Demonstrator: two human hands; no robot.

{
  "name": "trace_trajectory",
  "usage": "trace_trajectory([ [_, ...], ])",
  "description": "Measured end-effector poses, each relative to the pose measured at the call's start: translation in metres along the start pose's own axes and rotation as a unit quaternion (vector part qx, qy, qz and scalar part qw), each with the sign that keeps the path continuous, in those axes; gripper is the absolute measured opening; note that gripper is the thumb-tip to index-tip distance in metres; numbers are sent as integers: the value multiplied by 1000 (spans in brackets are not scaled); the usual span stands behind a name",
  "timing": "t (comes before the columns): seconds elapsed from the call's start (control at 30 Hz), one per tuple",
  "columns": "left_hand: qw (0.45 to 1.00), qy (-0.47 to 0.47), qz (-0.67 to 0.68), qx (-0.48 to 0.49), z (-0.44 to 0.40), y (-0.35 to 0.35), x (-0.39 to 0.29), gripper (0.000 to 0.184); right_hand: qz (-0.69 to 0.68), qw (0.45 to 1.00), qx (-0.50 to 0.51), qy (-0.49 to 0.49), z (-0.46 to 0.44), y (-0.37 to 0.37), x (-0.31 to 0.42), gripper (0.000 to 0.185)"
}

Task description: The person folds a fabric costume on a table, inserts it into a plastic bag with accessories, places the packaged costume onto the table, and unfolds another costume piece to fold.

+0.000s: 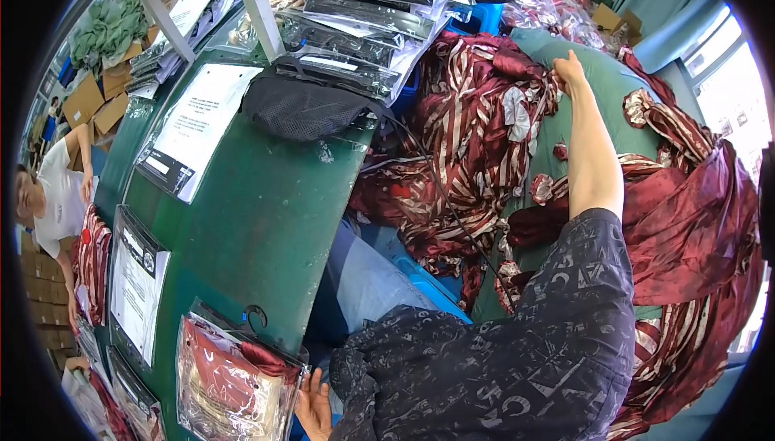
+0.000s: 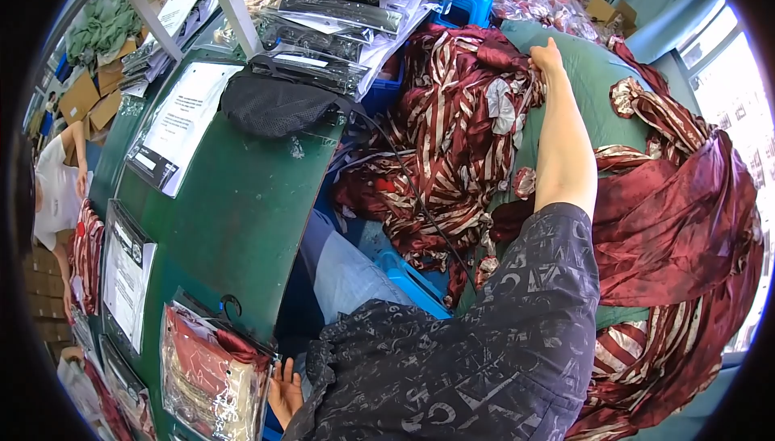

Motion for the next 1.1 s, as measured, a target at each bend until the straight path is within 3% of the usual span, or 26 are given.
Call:
trace_trajectory([
  [0.4, 999, 31, -21, 4, 1, 1, -4, 33, 10, 1000, -9, 1, 2, 1, -6, 83],
  [0.47, 998, 51, -34, -12, -1, -3, -6, 27, 106, 989, -9, -101, 7, 15, -4, 73],
  [0.5, 997, 65, -27, -42, -5, -9, -4, 24, 92, 987, 3, -128, 10, 26, -4, 65],
  [0.53, 998, 62, -23, -4, 2, -8, -2, 23, 74, 982, 46, -165, 11, 59, -7, 60],
  [0.6, 995, 90, -27, 20, -4, -35, 4, 29, 40, 936, 201, -286, 67, 112, 14, 46],
  [0.63, 998, 70, -5, -9, -3, -40, 2, 30, -93, 918, 318, -216, 96, 137, 20, 39],
  [0.67, 992, 115, 9, 45, -1, -42, -6, 33, -58, 886, 383, -255, 171, 143, 46, 38],
  [0.7, 994, 98, 29, -41, 9, -55, -5, 29, -27, 845, 446, -294, 249, 148, 74, 37],
  [0.8, 981, 113, 127, -90, 35, -62, -10, 25, 24, 664, 609, -434, 455, 148, 116, 35],
  [0.87, 980, 44, -133, -140, 53, -68, -11, 25, -6, 529, 664, -528, 545, 155, 106, 33],
  [0.9, 952, 1, -262, -157, 64, -66, -17, 25, -49, 463, 694, -550, 585, 166, 101, 33],
  [0.93, 953, 11, -257, -158, 70, -52, -31, 25, -56, 428, 706, -561, 612, 182, 96, 32],
  [0.97, 925, 109, -305, -197, 81, -26, -54, 28, -62, 393, 719, -570, 635, 195, 89, 32],
  [1.03, 826, 300, -396, -266, 94, 22, -95, 36, -1, 403, 751, -522, 682, 218, 84, 34],
  [1.1, 639, 493, -500, -314, 70, 57, -130, 52, -34, 462, 791, -399, 723, 238, 78, 42],
])
Point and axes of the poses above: each hand's wrist, its own z-axis away from the middle knuckle, its own y-axis out of the palm, x = y × z, the point moved 4 cm from there along -z, towards the middle knuckle, and after that the axes turned 11 degrees about -x, right-handed, at the moved point
